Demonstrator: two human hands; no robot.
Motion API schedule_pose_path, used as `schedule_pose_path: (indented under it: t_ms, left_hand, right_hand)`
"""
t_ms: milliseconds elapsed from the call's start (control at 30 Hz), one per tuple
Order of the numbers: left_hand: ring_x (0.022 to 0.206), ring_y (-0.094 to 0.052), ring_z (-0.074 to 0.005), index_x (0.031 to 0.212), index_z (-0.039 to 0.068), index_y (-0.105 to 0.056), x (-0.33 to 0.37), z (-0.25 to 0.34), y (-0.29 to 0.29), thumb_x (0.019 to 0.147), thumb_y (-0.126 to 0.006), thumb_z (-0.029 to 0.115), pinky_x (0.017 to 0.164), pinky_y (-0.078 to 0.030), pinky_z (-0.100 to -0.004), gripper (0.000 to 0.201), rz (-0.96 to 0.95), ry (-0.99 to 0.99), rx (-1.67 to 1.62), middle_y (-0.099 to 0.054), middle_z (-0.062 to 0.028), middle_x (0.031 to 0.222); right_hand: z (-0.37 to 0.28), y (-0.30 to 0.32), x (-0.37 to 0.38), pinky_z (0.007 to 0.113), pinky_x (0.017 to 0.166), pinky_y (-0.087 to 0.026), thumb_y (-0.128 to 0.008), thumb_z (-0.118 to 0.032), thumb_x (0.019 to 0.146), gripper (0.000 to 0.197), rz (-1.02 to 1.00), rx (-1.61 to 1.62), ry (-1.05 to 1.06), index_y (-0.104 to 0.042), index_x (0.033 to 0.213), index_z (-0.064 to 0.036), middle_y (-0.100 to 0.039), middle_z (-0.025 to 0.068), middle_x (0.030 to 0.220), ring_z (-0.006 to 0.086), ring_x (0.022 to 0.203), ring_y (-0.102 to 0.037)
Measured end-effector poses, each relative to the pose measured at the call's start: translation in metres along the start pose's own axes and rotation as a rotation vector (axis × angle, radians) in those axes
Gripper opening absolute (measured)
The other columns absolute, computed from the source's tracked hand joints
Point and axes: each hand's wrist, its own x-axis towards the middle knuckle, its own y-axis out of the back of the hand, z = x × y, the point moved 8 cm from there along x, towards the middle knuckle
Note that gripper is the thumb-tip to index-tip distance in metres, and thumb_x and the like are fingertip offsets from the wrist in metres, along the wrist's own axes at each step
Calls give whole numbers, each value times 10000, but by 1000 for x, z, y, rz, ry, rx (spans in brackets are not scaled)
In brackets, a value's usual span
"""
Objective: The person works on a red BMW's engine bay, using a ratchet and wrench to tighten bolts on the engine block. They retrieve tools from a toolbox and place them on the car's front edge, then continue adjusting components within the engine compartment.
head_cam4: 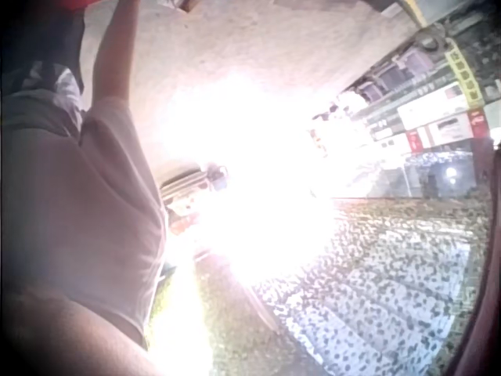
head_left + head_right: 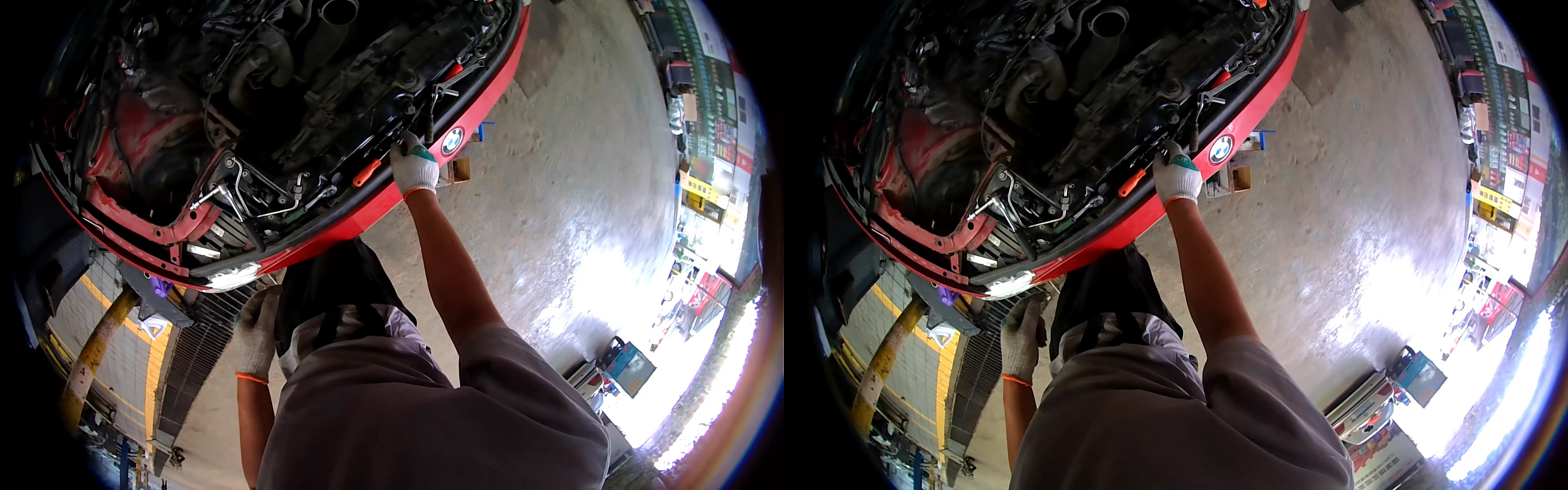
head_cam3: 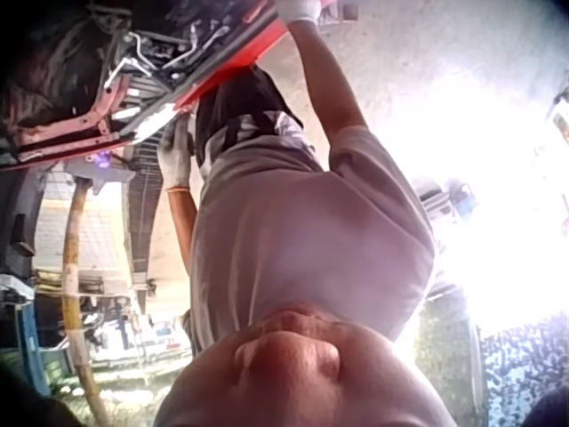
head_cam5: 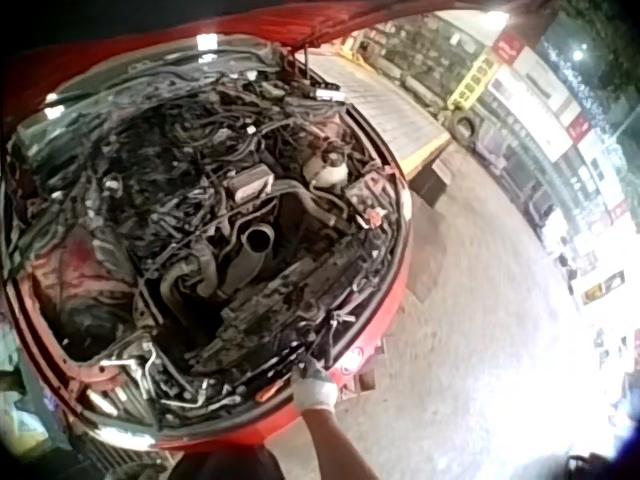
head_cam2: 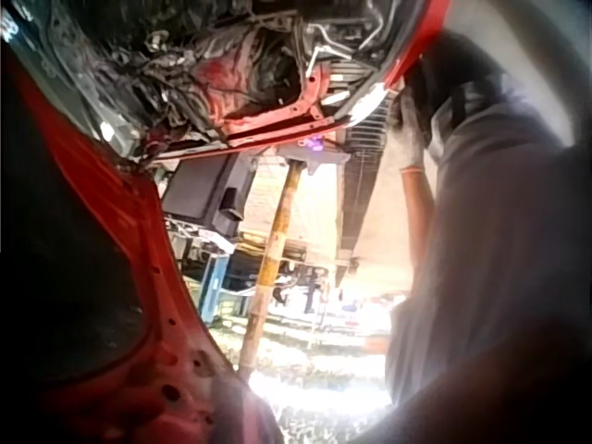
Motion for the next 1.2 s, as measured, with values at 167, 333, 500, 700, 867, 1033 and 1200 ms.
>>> schedule_pose_path:
  t_ms: [167,333,500,700,867,1033,1200]
  left_hand:
    - [1115,-654,-138,1281,-6,-708,-1,7,-9,1060,-600,236,981,-483,-275,345,-23,93,62,-741,-87,1209]
    - [1079,-658,-134,1266,-6,-718,-2,21,-16,1053,-605,237,954,-491,-275,342,-12,76,118,-748,-84,1177]
    - [987,-642,-114,1256,-3,-726,-5,32,-23,1050,-613,250,885,-497,-263,345,-4,108,159,-750,-69,1122]
    - [997,-632,-104,1269,-10,-716,-6,42,-29,1049,-626,264,903,-491,-263,363,-12,37,204,-748,-71,1126]
    - [990,-625,-101,1268,-5,-715,-8,45,-30,1057,-611,251,907,-483,-257,347,-21,14,238,-742,-65,1127]
    - [801,-542,-49,1256,18,-724,-16,43,-33,1058,-617,240,726,-443,-215,316,-7,61,103,-680,11,952]
    - [741,-501,-35,1269,23,-717,-26,41,-30,1067,-618,257,663,-409,-209,324,24,48,31,-625,49,869]
  right_hand:
    - [-10,-14,-9,481,845,-578,-570,-437,990,458,-164,-126,106,-615,1378,-199,-775,128,1078,359,991,-735]
    - [-13,-14,-19,487,820,-579,-573,-375,989,409,-164,-39,99,-647,1340,-179,-766,157,1038,361,953,-735]
    - [-7,-9,-15,498,793,-579,-573,-376,992,389,-130,-16,164,-646,1313,-169,-765,150,1003,363,930,-737]
    - [-12,3,10,515,763,-589,-596,-367,984,383,-72,-196,157,-631,1283,-130,-760,189,959,388,913,-739]
    - [-14,-16,45,495,785,-605,-580,-324,988,343,-20,-255,133,-638,1214,-74,-772,177,1012,383,926,-755]
    - [-29,-18,51,436,800,-615,-546,-181,974,277,-190,-559,222,-700,1156,-40,-783,163,1071,341,972,-769]
    - [-29,-25,61,452,803,-615,-539,-173,974,290,-173,-568,281,-692,1169,-22,-782,167,1074,353,982,-767]
